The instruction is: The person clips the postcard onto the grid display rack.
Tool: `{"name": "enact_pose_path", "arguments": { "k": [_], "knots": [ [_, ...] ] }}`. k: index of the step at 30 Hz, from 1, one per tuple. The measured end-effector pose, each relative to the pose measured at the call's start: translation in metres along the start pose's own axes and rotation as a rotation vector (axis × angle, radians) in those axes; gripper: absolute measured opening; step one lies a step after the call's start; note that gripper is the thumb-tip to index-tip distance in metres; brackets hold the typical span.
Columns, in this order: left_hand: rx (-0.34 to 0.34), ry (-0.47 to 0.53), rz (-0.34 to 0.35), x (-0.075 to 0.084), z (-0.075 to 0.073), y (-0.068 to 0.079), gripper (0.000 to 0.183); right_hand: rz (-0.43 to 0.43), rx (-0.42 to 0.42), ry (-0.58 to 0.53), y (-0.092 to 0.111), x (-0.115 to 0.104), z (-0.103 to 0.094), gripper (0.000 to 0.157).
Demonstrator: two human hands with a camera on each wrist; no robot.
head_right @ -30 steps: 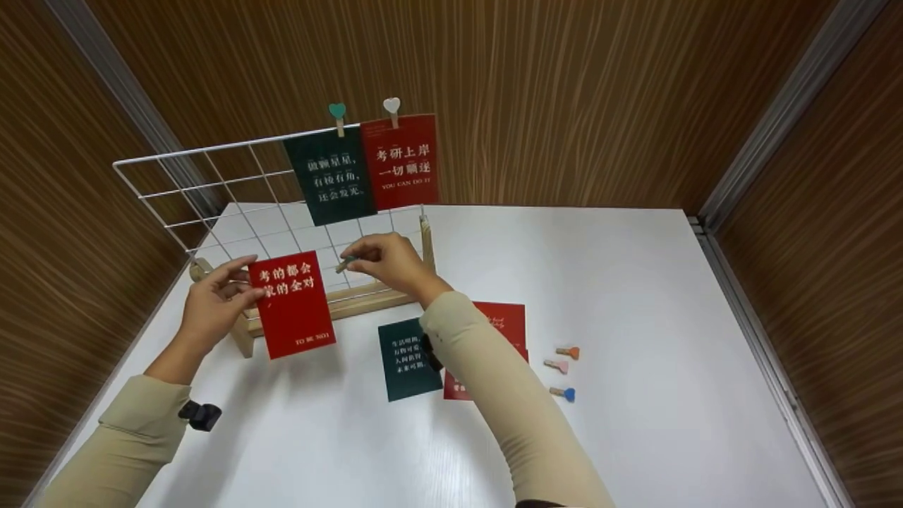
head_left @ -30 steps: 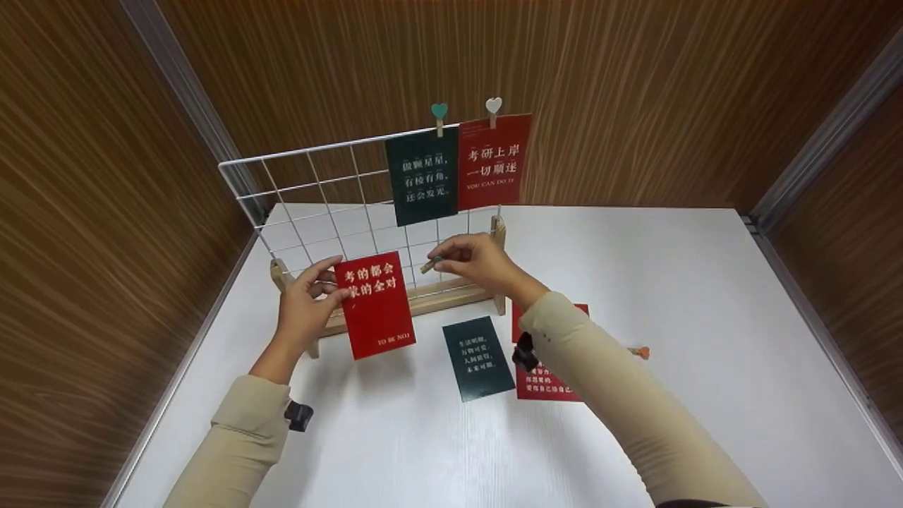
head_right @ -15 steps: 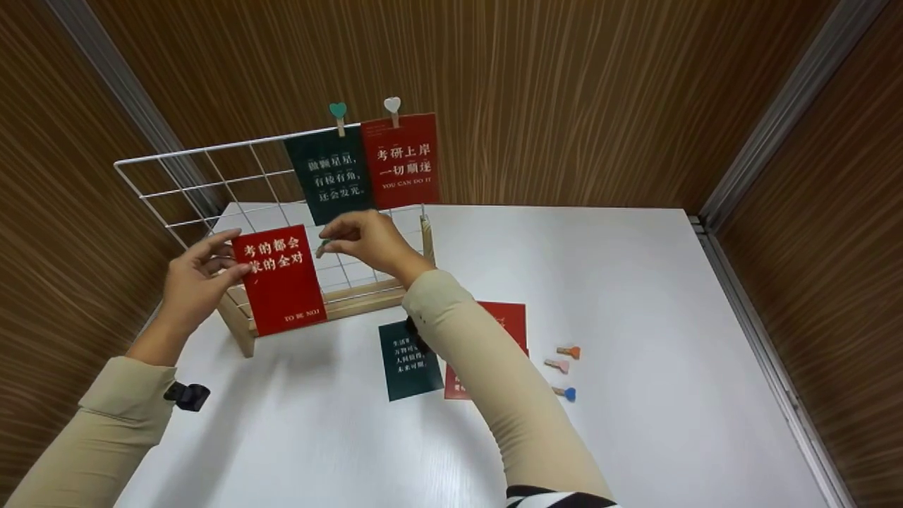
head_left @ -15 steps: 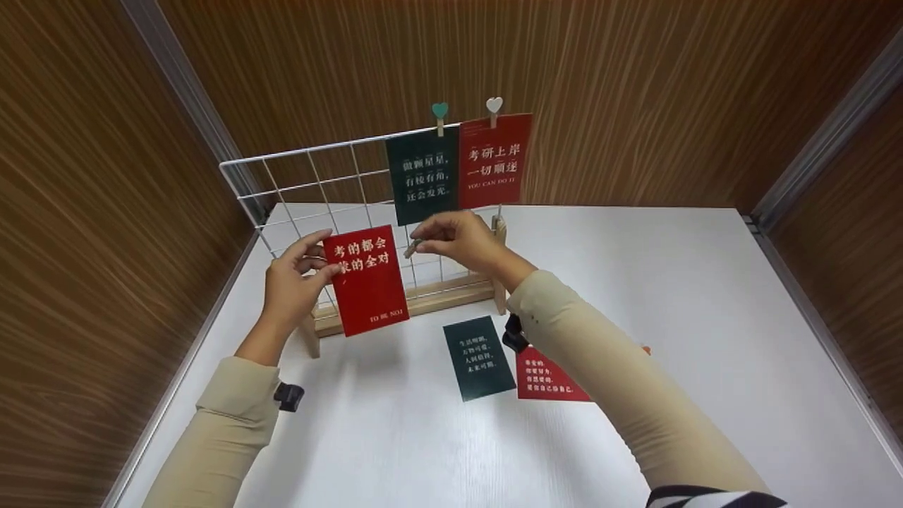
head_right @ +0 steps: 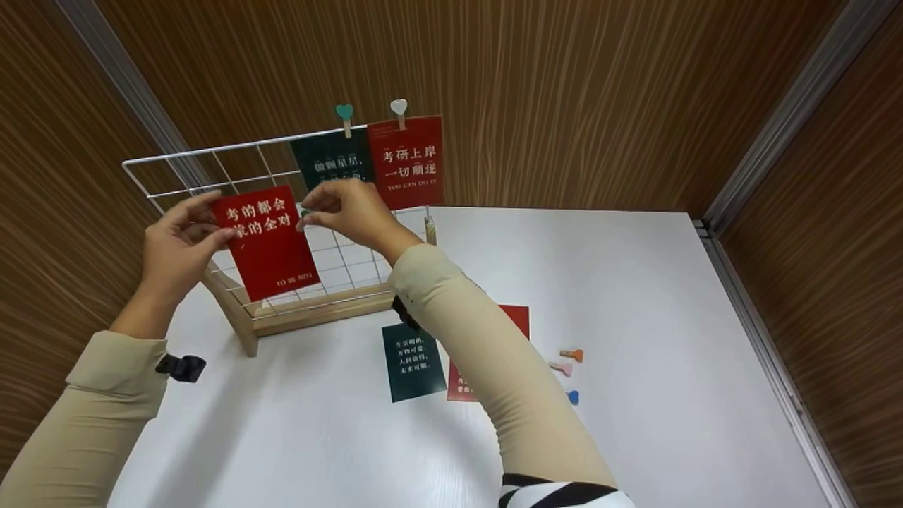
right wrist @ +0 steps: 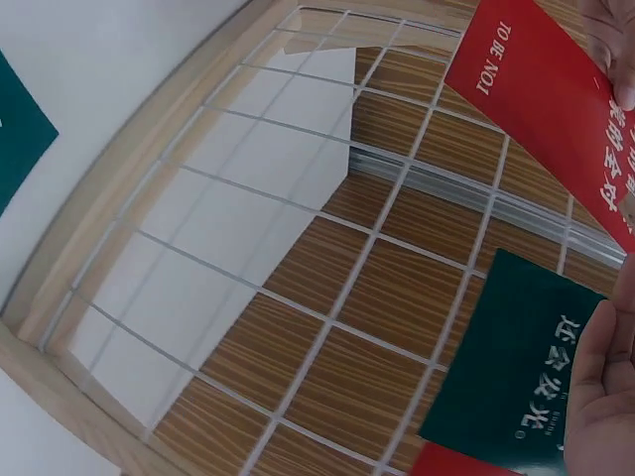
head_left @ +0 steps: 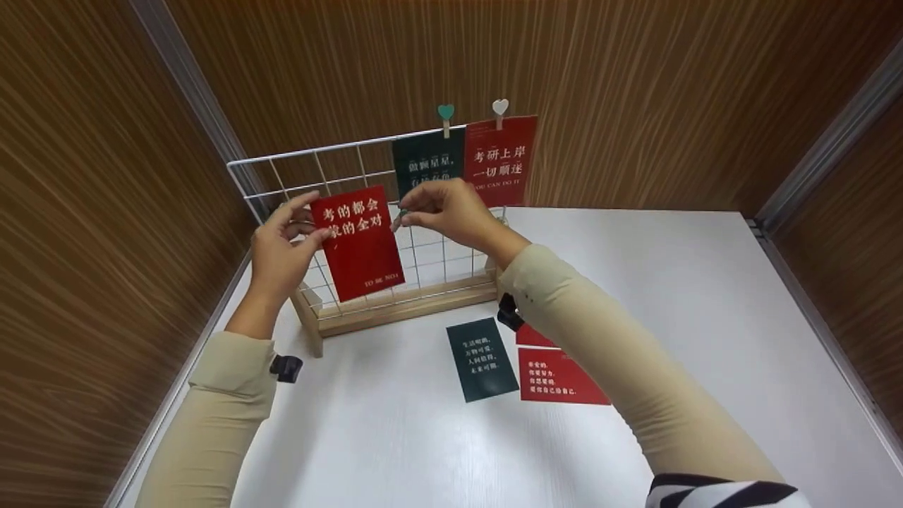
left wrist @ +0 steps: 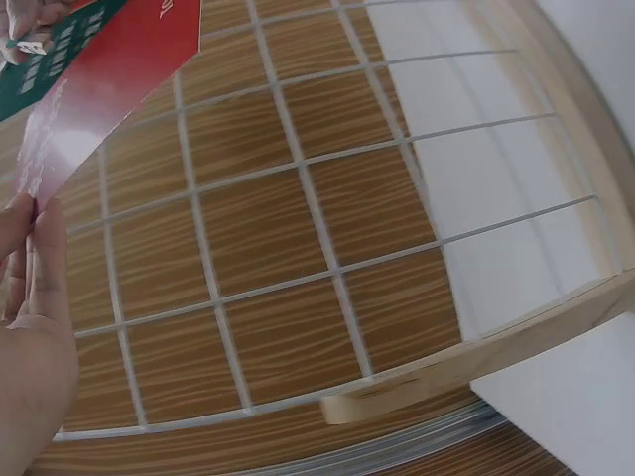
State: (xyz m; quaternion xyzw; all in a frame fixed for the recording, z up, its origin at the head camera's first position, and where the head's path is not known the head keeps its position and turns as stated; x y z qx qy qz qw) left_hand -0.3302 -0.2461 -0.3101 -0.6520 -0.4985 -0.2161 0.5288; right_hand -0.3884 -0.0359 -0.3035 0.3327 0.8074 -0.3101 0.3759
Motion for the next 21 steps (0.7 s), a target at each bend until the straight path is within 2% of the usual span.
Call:
{"name": "enact_pose_path", "arguments": {
  "k": [6, 11, 16, 21],
  "knots": [
    [0.039, -0.001, 0.093, 0.02, -0.007, -0.01, 0.046, -0.073, 0.008, 0.119, -0.007, -0.027, -0.014, 0.021],
    [0.064, 0.002, 0.149, 0.03, -0.011, -0.016, 0.044, -0.102, 0.033, 0.133, -0.015, -0.047, -0.025, 0.022],
    [0.089, -0.022, 0.207, 0.039, -0.012, -0.021, 0.043, -0.106, 0.108, 0.143, -0.022, -0.061, -0.037, 0.02],
    [0.115, -0.03, 0.221, 0.043, -0.012, -0.026, 0.041, -0.081, 0.188, 0.151, -0.027, -0.068, -0.049, 0.02]
  ]
}}
Point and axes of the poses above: each hand's wrist, its own y-axis away from the middle knuckle, its own z-axis out of the palm, x = y × z, the point moved 10 cm from there along -y, towards the middle knuckle, and after that the axes turned 3 degrees about -x, right-handed, at the moved point
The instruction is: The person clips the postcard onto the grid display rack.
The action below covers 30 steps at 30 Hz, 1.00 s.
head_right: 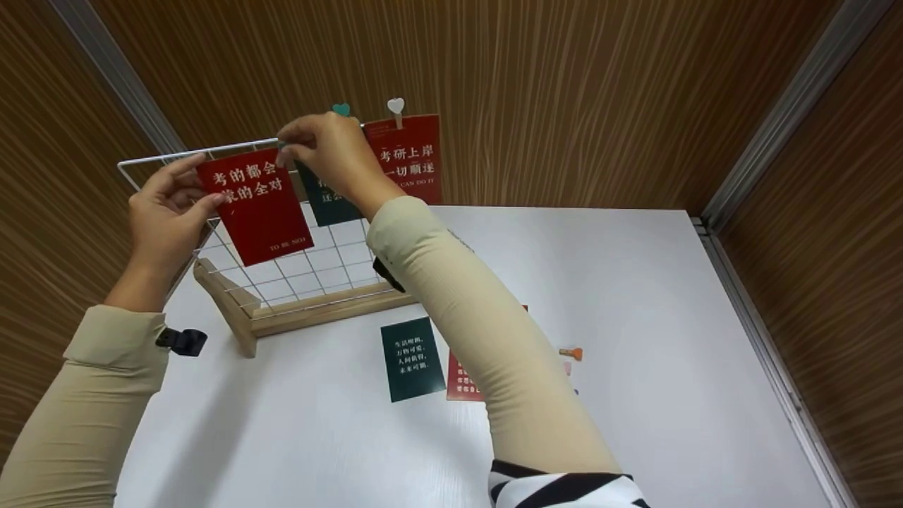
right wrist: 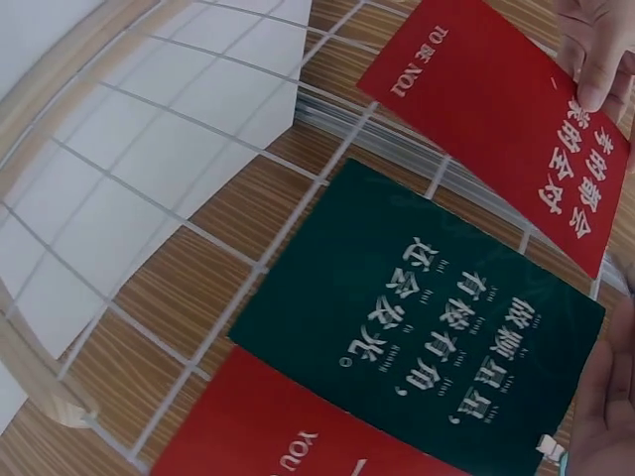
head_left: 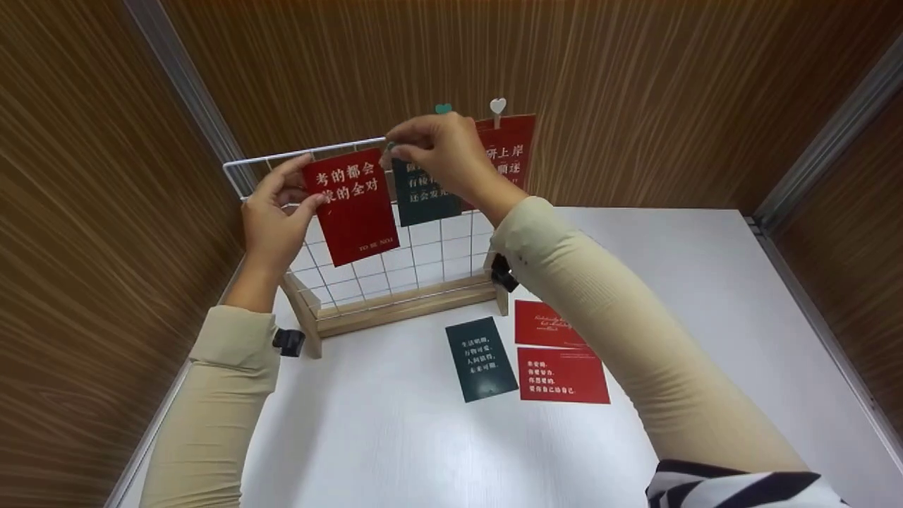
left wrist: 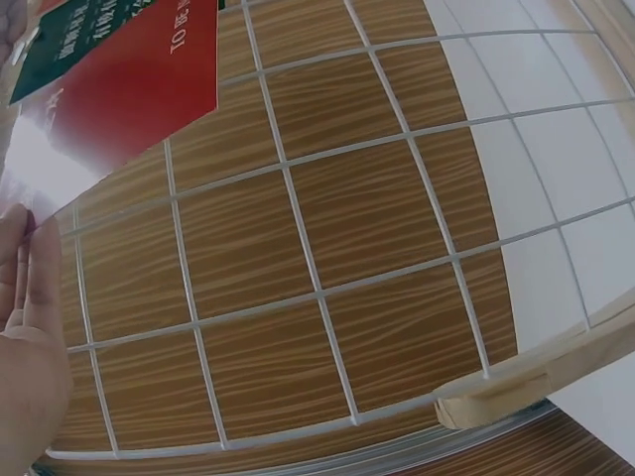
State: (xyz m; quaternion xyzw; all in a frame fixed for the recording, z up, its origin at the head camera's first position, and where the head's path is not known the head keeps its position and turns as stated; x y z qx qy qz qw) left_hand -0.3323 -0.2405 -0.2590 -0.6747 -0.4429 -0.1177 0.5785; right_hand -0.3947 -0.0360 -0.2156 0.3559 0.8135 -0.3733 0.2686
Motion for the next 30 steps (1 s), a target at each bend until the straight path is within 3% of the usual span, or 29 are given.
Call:
{"name": "enact_pose_path", "arguments": {
  "k": [13, 21, 25, 30],
  "knots": [
    [0.042, -0.004, 0.034, 0.002, 0.006, -0.008, 0.041, 0.11, 0.107, 0.096, -0.015, -0.01, -0.018, 0.021],
    [0.06, -0.033, 0.04, 0.001, 0.006, -0.009, 0.042, 0.143, 0.103, 0.188, -0.023, -0.014, -0.015, 0.02],
    [0.078, -0.035, 0.056, 0.001, 0.004, -0.008, 0.042, 0.132, 0.091, 0.255, -0.025, -0.016, -0.013, 0.019],
    [0.093, -0.036, 0.07, 0.003, 0.004, -0.009, 0.042, 0.083, 0.095, 0.257, -0.026, -0.019, -0.009, 0.019]
  ]
}}
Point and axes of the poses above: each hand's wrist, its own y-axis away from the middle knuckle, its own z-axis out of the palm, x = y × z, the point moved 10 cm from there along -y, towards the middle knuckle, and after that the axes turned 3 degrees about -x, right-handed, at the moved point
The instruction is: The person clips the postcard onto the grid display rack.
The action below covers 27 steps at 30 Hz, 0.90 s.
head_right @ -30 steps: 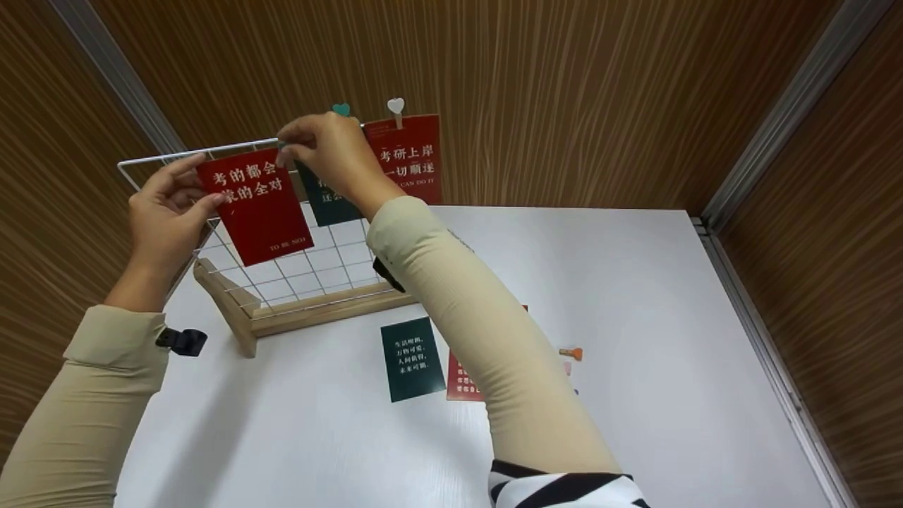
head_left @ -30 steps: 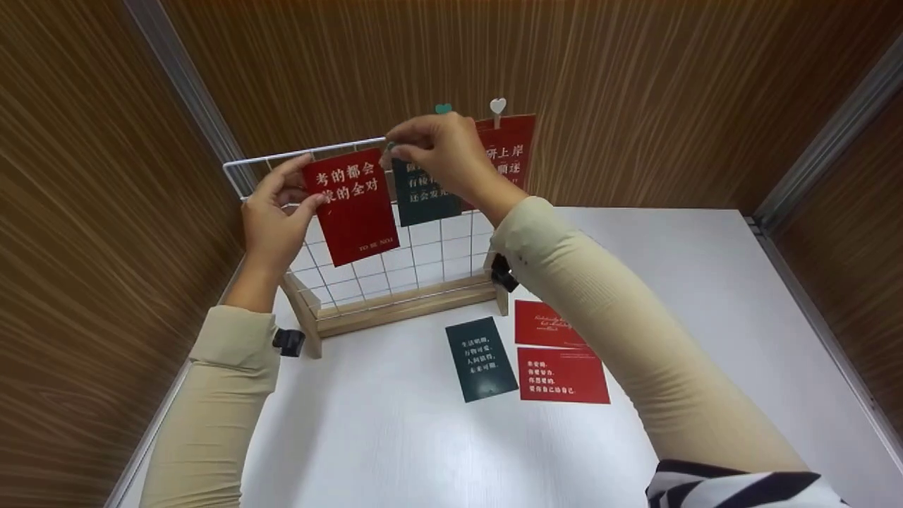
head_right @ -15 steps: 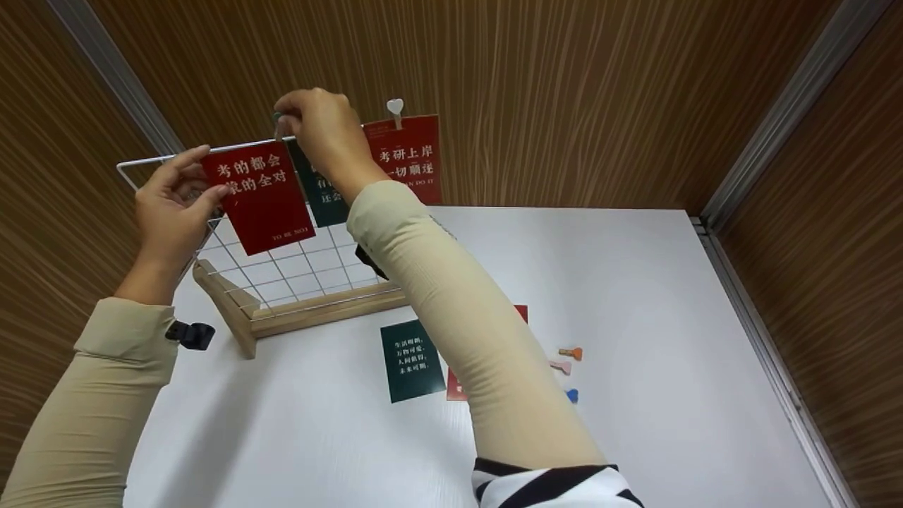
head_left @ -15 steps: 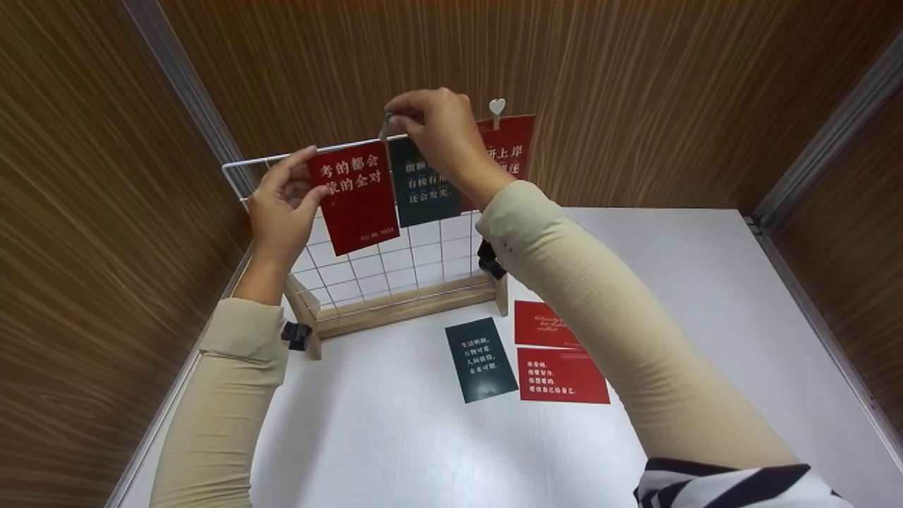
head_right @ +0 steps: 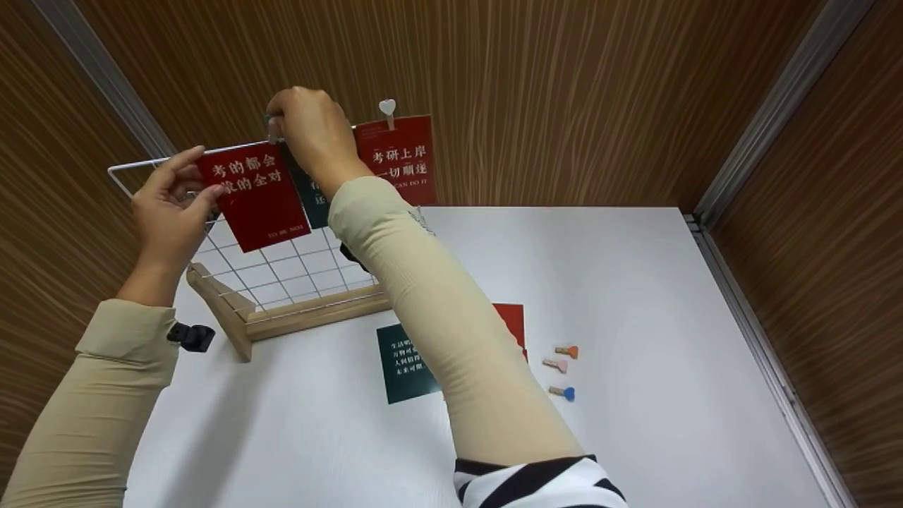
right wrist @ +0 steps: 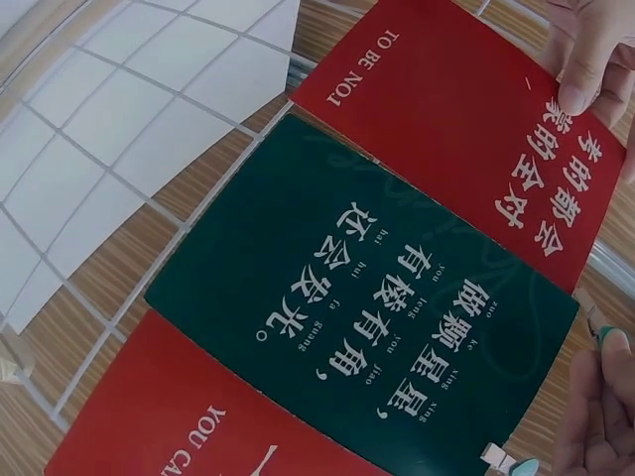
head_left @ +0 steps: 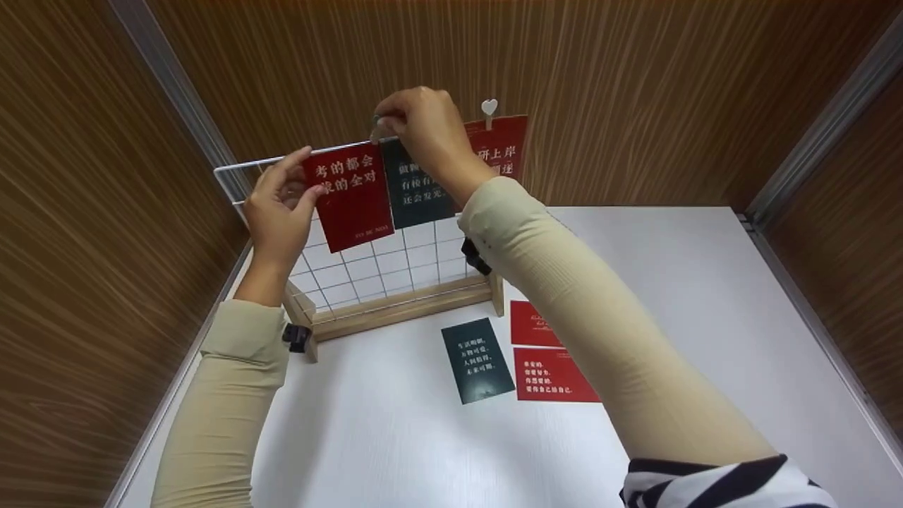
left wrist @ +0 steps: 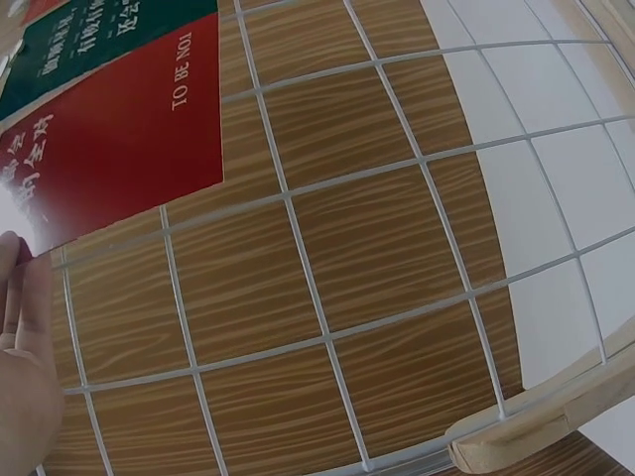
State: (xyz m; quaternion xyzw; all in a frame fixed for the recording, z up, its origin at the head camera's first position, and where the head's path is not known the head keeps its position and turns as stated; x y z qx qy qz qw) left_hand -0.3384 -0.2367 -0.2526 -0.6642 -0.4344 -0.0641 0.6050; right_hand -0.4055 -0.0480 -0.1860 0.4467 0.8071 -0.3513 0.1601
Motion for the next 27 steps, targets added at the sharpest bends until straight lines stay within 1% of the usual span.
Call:
{"name": "enact_pose_path", "arguments": {
  "k": [2, 8, 15, 20, 23, 27],
  "knots": [
    [0.01, 0.004, -0.01, 0.0, 0.0, -0.001, 0.041, -0.001, -0.003, -0.012, -0.001, 0.0, 0.001, 0.018],
    [0.036, 0.006, -0.032, 0.002, 0.001, -0.002, 0.041, -0.006, -0.016, 0.018, -0.003, -0.002, 0.004, 0.018],
    [0.039, -0.008, -0.054, -0.001, 0.002, -0.002, 0.041, 0.002, -0.035, 0.001, -0.004, -0.004, 0.006, 0.018],
    [0.036, -0.025, -0.046, -0.001, 0.003, -0.001, 0.041, 0.032, -0.053, -0.004, -0.005, -0.002, 0.008, 0.018],
    [0.033, -0.021, -0.046, 0.0, 0.003, -0.001, 0.042, 0.035, -0.062, 0.022, -0.005, -0.002, 0.011, 0.019],
    [0.028, -0.016, -0.044, 0.0, 0.005, -0.001, 0.042, 0.008, -0.061, 0.086, -0.006, -0.004, 0.011, 0.018]
  ]
}}
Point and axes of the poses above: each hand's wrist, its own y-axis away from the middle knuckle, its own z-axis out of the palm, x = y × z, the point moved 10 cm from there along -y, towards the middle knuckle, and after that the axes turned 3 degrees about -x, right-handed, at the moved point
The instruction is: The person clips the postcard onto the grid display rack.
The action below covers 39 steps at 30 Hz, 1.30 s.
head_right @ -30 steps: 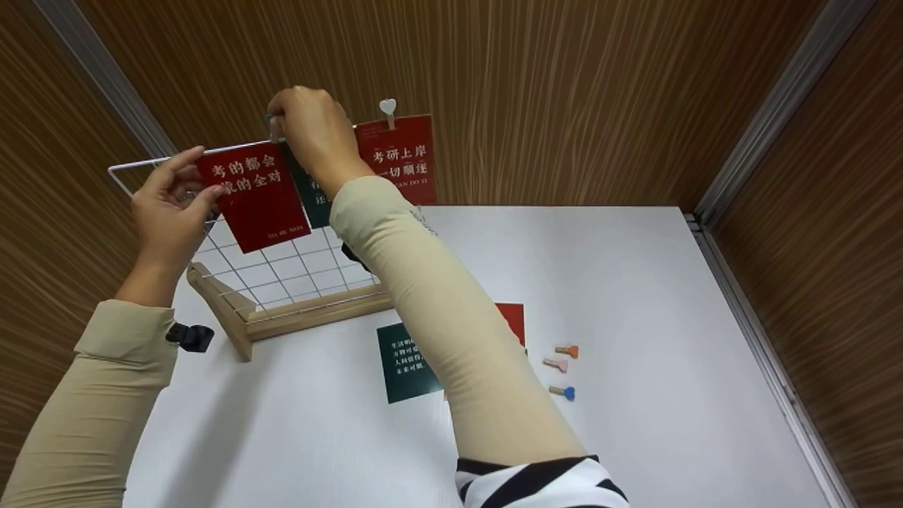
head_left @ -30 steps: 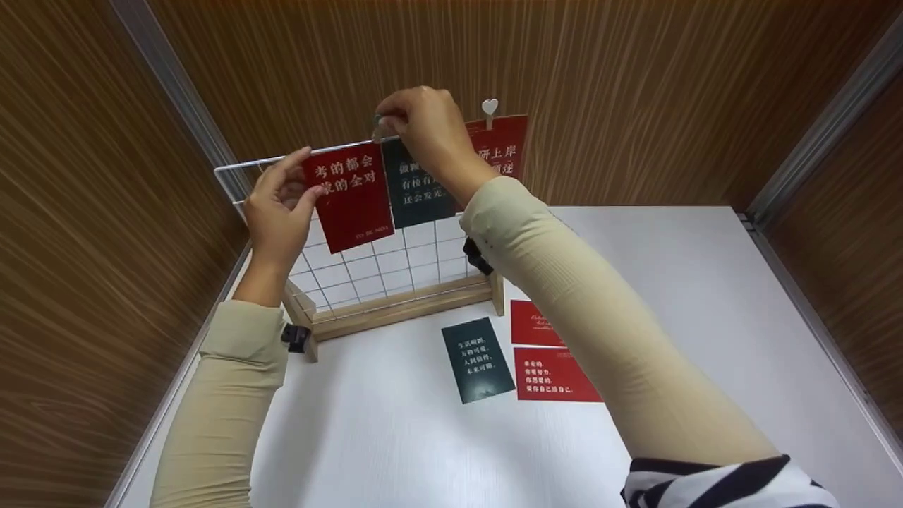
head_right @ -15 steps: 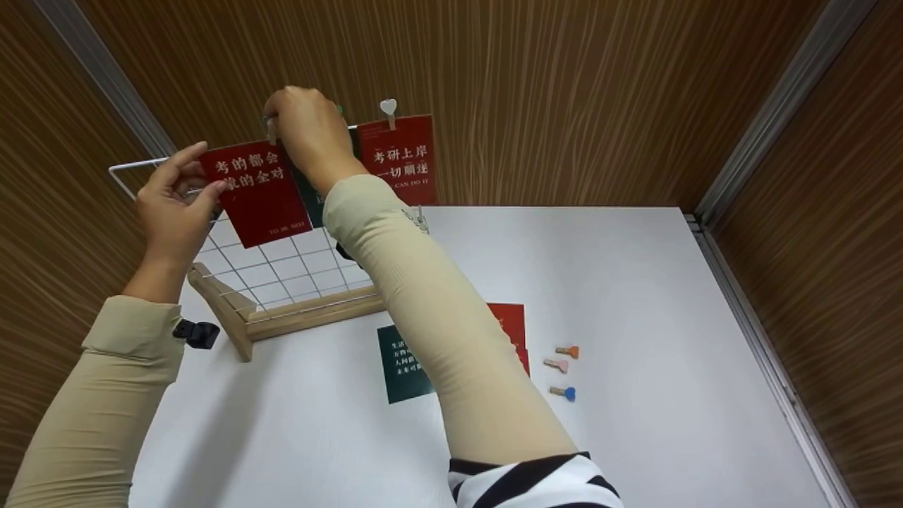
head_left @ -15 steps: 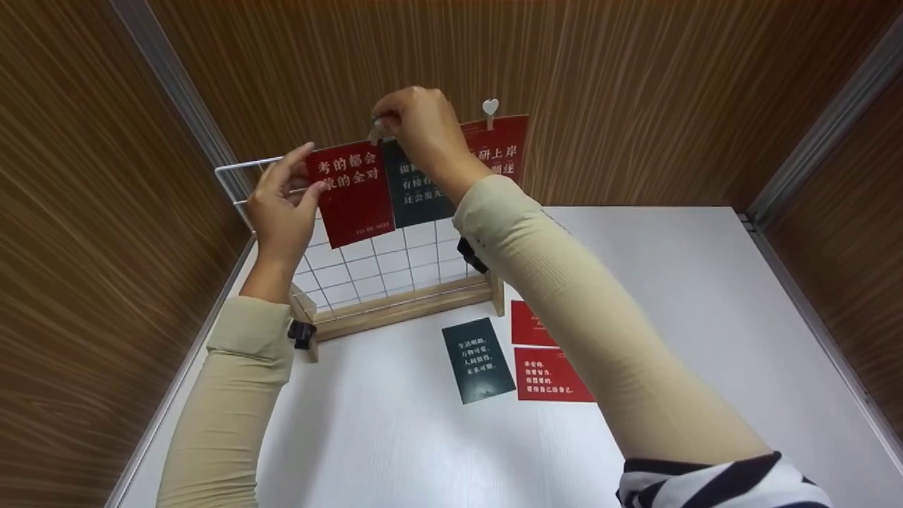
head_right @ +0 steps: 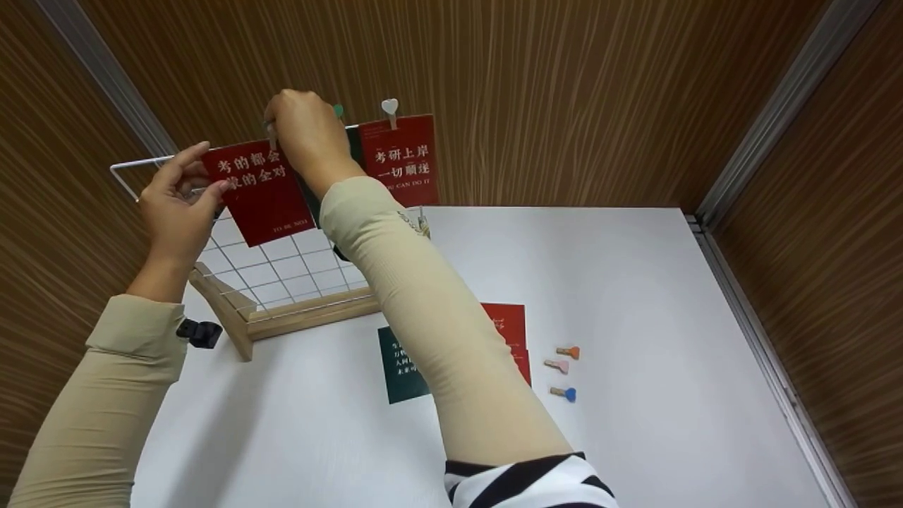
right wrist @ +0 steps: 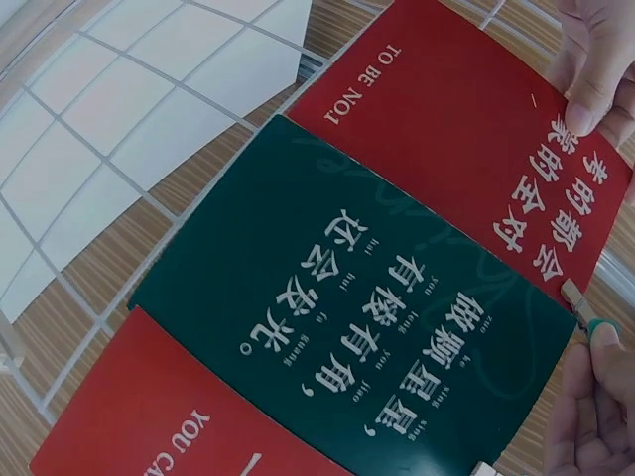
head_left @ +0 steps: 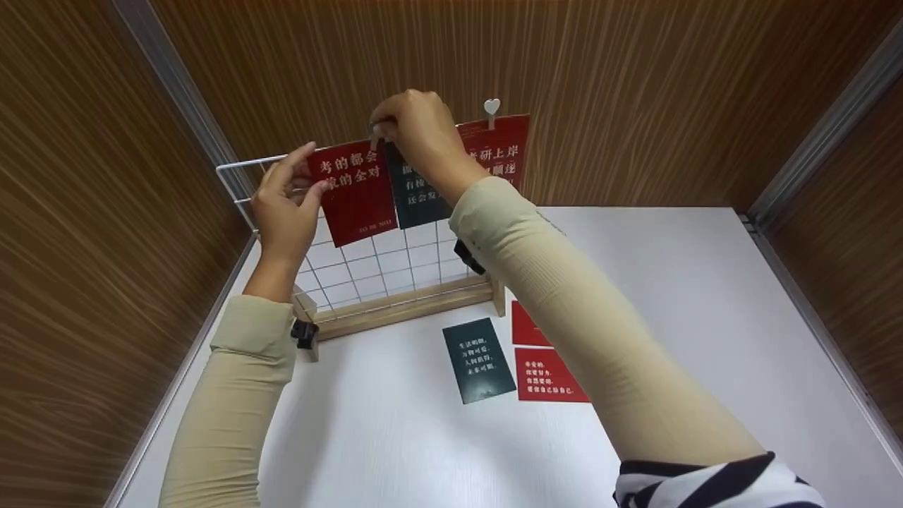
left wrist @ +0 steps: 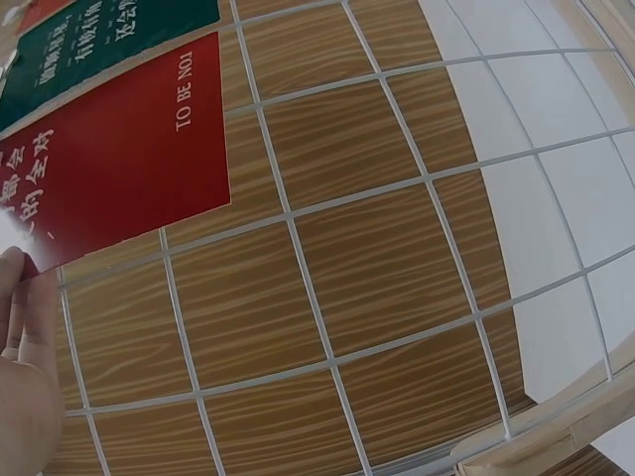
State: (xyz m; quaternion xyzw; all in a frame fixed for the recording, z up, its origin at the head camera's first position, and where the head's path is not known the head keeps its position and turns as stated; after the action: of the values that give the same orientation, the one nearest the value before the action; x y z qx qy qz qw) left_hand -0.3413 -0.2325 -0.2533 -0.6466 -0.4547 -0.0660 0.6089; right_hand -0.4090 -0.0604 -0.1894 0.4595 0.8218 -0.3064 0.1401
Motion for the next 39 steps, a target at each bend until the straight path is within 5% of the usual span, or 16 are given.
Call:
{"name": "enact_pose_path", "arguments": {
  "k": [24, 39],
  "knots": [
    [0.027, -0.151, 0.066, 0.003, 0.002, 0.006, 0.048, -0.035, -0.006, 0.045, 0.008, 0.007, 0.01, 0.034],
    [0.074, -0.053, 0.068, 0.003, -0.007, 0.013, 0.056, -0.213, 0.164, 0.027, 0.035, 0.014, -0.008, 0.06]
  ]
}}
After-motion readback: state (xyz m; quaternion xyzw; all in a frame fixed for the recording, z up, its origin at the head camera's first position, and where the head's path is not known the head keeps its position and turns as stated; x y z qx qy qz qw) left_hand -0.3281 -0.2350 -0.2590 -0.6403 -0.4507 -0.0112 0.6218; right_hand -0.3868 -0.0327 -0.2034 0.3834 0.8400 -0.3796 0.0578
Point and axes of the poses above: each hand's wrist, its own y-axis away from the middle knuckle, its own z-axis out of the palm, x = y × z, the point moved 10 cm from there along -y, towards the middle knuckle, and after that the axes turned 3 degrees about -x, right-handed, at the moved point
